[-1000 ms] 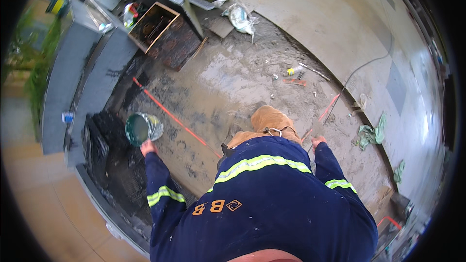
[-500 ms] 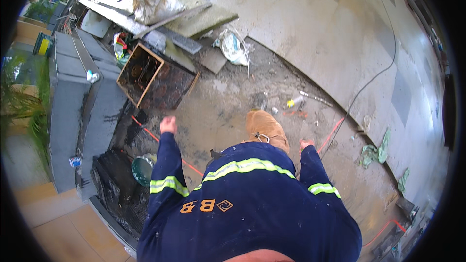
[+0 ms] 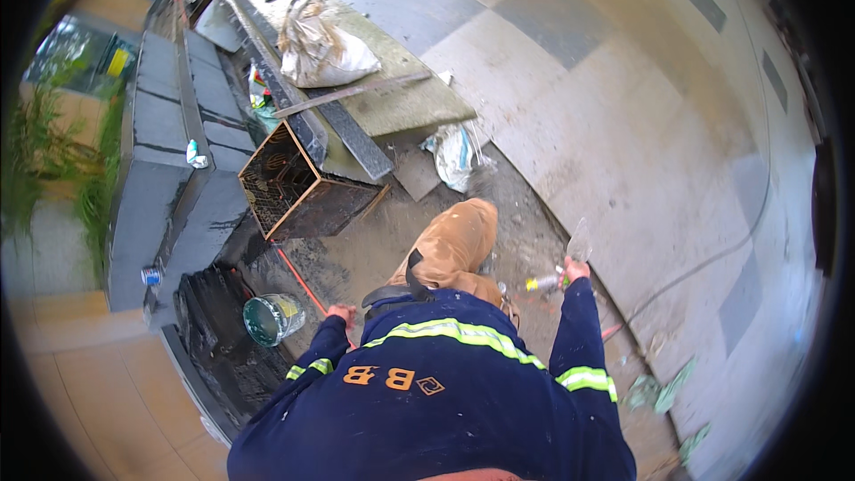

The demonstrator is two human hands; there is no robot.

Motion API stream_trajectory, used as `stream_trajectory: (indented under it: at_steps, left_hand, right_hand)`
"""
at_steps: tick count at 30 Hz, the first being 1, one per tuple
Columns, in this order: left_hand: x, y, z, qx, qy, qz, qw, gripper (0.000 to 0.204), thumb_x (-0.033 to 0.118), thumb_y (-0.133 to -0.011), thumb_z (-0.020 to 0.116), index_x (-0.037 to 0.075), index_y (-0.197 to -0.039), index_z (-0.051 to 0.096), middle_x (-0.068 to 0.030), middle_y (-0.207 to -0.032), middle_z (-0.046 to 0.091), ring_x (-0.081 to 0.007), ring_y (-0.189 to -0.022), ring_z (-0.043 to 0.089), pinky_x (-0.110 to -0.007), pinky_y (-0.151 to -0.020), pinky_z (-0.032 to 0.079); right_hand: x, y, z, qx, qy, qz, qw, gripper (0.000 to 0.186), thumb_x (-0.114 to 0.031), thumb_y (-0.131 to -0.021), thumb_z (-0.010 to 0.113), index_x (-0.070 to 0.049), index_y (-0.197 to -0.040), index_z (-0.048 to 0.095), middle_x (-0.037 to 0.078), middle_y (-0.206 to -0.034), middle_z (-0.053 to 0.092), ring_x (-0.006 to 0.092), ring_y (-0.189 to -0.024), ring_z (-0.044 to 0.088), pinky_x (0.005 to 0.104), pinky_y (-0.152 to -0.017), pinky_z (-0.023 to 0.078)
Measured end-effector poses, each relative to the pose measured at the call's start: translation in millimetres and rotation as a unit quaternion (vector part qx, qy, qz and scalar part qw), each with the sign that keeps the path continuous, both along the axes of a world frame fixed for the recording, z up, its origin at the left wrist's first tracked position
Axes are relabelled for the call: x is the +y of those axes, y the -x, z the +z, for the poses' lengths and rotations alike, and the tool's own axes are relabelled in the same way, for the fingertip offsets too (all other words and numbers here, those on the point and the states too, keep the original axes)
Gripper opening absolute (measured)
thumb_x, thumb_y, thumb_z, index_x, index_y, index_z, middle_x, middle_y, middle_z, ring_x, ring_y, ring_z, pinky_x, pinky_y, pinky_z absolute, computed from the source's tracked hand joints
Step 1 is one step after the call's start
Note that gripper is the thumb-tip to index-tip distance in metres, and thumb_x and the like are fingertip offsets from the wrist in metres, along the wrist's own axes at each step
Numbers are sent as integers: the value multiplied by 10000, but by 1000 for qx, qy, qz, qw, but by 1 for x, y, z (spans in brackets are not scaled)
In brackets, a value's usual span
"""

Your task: The person retrieves a bag of mortar, walks to a wet concrete area, and uses a trowel to scoop and spread mortar onto the floor surface. The person repeatedly scoops mortar from the bag and applies it to the ground, smoothing it with the trowel.

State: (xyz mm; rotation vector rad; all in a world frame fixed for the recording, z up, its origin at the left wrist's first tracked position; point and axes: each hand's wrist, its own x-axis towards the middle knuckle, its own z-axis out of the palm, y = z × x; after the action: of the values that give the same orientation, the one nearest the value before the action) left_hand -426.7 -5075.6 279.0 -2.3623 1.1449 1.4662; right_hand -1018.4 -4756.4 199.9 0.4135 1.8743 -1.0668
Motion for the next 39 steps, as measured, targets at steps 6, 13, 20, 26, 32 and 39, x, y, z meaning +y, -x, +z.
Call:
stream_trajectory:
  at_steps: [6,13,20,26,32,39]
  left_hand:
    - [-139,202,2,-41,64,-136,988,231,251,-812,679,45,-909,636,-76,-696,638,-181,-535,631,-344,-480,500]
    - [-268,485,45,42,129,-304,943,338,355,-770,665,66,-943,675,-138,-938,681,-279,-913,644,-372,-818,502]
    - [-371,663,145,188,208,-267,922,325,323,-786,664,64,-983,656,-132,-926,675,-263,-881,642,-371,-781,498]
    - [-418,671,108,49,195,-256,945,339,368,-736,662,79,-910,693,-158,-922,682,-293,-901,648,-387,-823,500]
    - [-387,614,31,-186,50,-315,930,511,456,-774,577,34,-1046,670,-196,-1117,623,-311,-1061,594,-401,-930,459]
    - [-373,741,92,-45,28,-93,994,393,357,-763,681,46,-1002,688,-156,-950,680,-264,-855,662,-376,-775,514]
  right_hand:
    - [-86,92,-15,-49,4,-27,998,340,-247,-871,626,80,-834,540,167,-595,530,293,-400,526,450,-321,395]
    - [-93,227,55,-99,-108,86,986,208,-186,-847,640,-53,-765,503,79,-565,505,218,-392,488,388,-341,410]
    - [-139,379,124,-23,-73,-99,992,156,-185,-887,571,-75,-902,461,66,-592,467,213,-414,469,388,-365,417]
    - [-197,459,133,-6,-26,-155,988,158,-175,-917,522,-68,-962,414,86,-565,432,234,-389,462,413,-328,405]
    - [-263,544,96,-137,-100,-9,985,165,-177,-898,547,-41,-893,455,112,-570,476,265,-392,467,436,-355,399]
    - [-385,717,109,-105,-103,101,984,169,-170,-878,574,-41,-865,466,113,-562,481,266,-393,467,425,-350,383]
